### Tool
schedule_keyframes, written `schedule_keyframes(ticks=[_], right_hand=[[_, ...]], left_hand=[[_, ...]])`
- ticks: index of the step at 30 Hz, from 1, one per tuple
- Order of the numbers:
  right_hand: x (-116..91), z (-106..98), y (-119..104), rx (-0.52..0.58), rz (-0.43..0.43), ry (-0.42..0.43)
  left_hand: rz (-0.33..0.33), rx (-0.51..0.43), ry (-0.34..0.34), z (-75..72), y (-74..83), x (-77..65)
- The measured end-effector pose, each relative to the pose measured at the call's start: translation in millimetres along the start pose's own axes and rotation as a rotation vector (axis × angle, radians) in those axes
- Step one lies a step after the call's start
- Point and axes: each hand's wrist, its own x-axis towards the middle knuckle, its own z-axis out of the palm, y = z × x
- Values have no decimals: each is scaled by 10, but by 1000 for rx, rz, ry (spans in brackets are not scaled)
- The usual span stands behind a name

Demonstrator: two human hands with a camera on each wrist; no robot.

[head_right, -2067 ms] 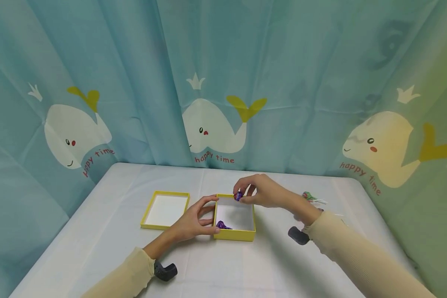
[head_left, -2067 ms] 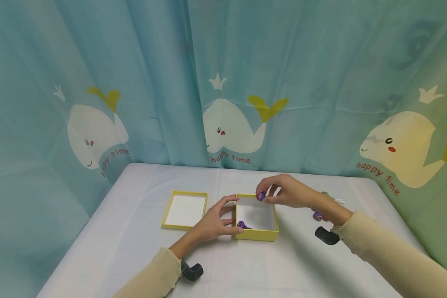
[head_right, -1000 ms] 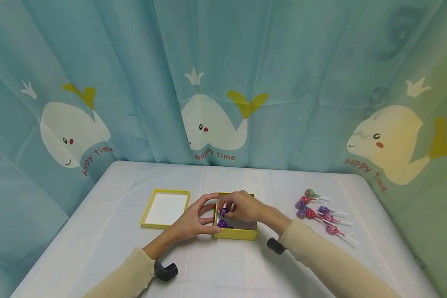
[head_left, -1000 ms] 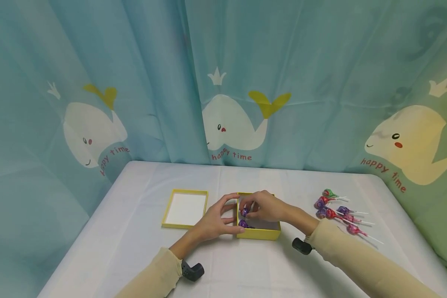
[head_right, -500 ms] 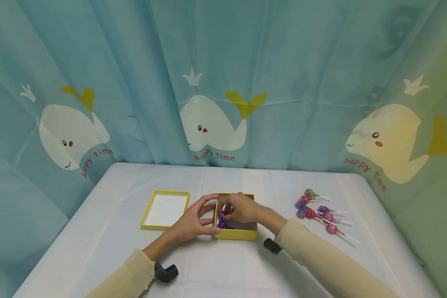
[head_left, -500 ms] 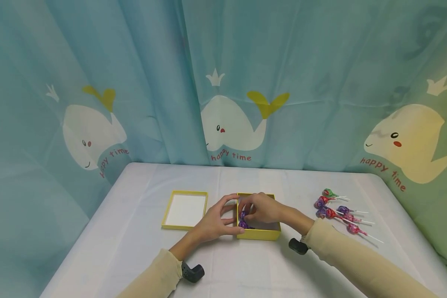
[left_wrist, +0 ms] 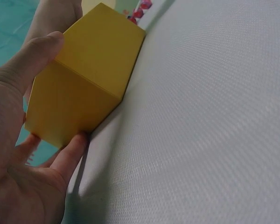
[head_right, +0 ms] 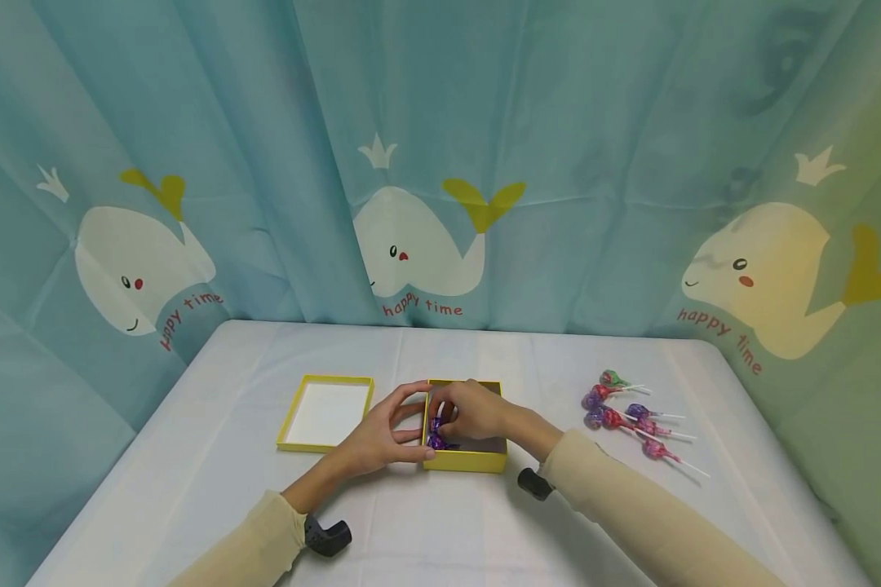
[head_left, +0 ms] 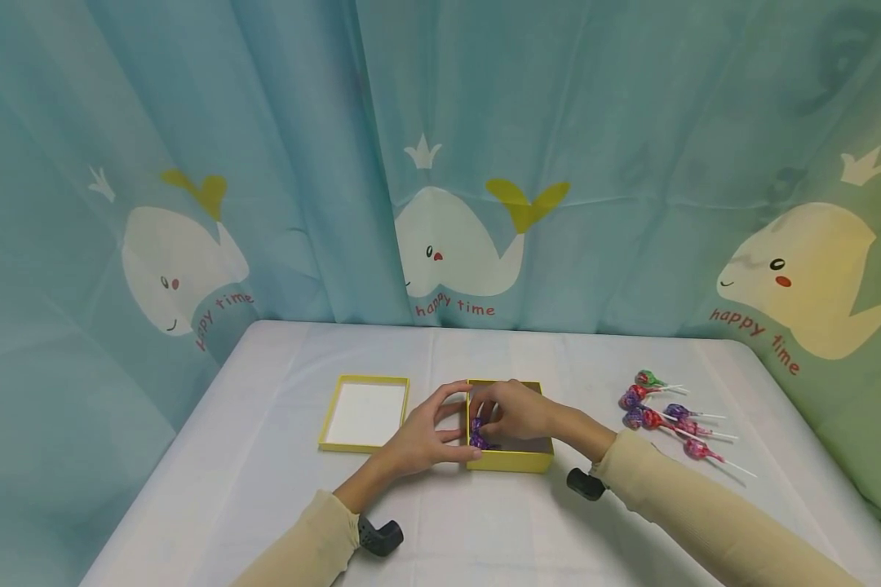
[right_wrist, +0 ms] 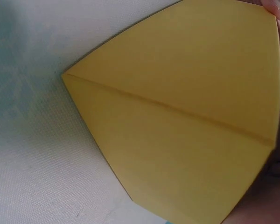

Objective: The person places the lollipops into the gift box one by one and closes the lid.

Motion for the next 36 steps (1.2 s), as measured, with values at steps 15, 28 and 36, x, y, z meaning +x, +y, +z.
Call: schedule_keyframes(ticks=[15, 28, 36], right_hand=[[-20, -18, -51, 7, 40, -16], [-76, -182, -114, -48, 48, -35], [-332, -430, -170, -91, -28, 63]], left_hand=[[0, -3, 1, 9, 0, -11], [1, 3, 11, 11, -24, -16], [4, 7, 12, 2, -11, 8]])
